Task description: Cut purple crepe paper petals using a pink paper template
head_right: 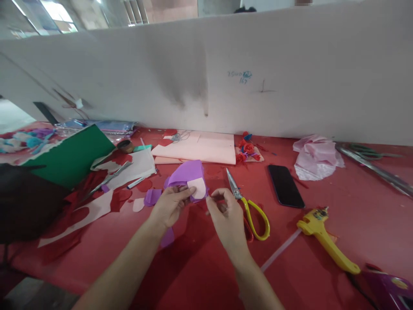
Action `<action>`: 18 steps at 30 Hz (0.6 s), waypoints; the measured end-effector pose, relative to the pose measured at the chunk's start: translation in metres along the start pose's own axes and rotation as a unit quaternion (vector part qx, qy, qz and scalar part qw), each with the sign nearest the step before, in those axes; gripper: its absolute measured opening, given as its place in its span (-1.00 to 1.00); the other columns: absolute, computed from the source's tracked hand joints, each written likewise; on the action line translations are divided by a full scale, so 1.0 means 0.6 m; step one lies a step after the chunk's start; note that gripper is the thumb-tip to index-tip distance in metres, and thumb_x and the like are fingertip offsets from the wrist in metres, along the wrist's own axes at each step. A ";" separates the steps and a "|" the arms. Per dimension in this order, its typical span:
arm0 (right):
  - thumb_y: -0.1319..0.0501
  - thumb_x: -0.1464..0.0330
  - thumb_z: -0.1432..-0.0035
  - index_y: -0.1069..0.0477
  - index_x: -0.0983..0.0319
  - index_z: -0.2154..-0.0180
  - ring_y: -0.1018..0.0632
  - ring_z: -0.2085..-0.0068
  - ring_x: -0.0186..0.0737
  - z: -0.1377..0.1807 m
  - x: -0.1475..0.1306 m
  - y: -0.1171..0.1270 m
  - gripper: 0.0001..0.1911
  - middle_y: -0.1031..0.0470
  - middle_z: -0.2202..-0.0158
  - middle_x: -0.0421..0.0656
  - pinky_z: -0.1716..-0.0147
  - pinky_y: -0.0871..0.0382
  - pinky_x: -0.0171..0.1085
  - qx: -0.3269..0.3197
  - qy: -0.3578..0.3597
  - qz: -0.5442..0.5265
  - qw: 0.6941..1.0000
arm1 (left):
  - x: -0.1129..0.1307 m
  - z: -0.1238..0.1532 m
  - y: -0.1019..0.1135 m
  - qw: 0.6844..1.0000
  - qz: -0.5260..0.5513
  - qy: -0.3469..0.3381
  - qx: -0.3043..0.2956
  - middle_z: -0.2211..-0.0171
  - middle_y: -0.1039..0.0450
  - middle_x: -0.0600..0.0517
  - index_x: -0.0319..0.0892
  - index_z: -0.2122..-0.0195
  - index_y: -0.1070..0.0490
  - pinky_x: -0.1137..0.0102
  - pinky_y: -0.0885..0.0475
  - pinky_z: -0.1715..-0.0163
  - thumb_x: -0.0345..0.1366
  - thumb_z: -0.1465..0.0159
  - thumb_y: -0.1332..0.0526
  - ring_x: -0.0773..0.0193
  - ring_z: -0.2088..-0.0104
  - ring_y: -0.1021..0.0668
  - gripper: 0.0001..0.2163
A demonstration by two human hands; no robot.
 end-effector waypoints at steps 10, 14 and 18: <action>-0.32 0.14 -0.02 -0.48 0.25 0.39 -0.40 0.60 -0.37 0.001 0.008 -0.007 -0.71 -0.43 0.54 -0.25 0.57 -0.27 -0.36 0.006 -0.020 0.046 0.999 | -0.003 0.007 -0.006 0.999 -0.029 -0.028 -0.024 0.55 -0.51 0.05 -0.28 0.48 -0.52 0.49 -0.44 0.42 -0.32 0.12 -0.49 0.38 0.51 -0.52 -0.77; -0.30 0.14 -0.04 -0.48 0.25 0.46 -0.34 0.63 -0.39 0.003 0.006 -0.004 -0.71 -0.34 0.65 -0.29 0.61 -0.20 -0.37 0.008 -0.026 0.035 0.999 | -0.007 0.010 -0.009 0.997 -0.046 -0.043 -0.044 0.49 -0.55 0.00 -0.28 0.41 -0.54 0.42 -0.46 0.33 -0.27 0.08 -0.47 0.32 0.46 -0.55 -0.75; -0.33 0.14 -0.01 -0.50 0.25 0.46 -0.29 0.66 -0.42 0.005 0.002 -0.003 -0.71 -0.31 0.67 -0.31 0.66 -0.14 -0.39 0.013 -0.053 0.008 0.998 | -0.007 0.012 -0.012 0.996 -0.057 -0.044 -0.049 0.43 -0.57 -0.03 -0.29 0.38 -0.54 0.41 -0.46 0.29 -0.29 0.05 -0.46 0.30 0.42 -0.57 -0.76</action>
Point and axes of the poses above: each hand's wrist, its own z-axis away from the middle knuckle, its own y-axis out of the back of the hand, x = y × z, the point moved 1 cm from there along -z, towards the middle knuckle
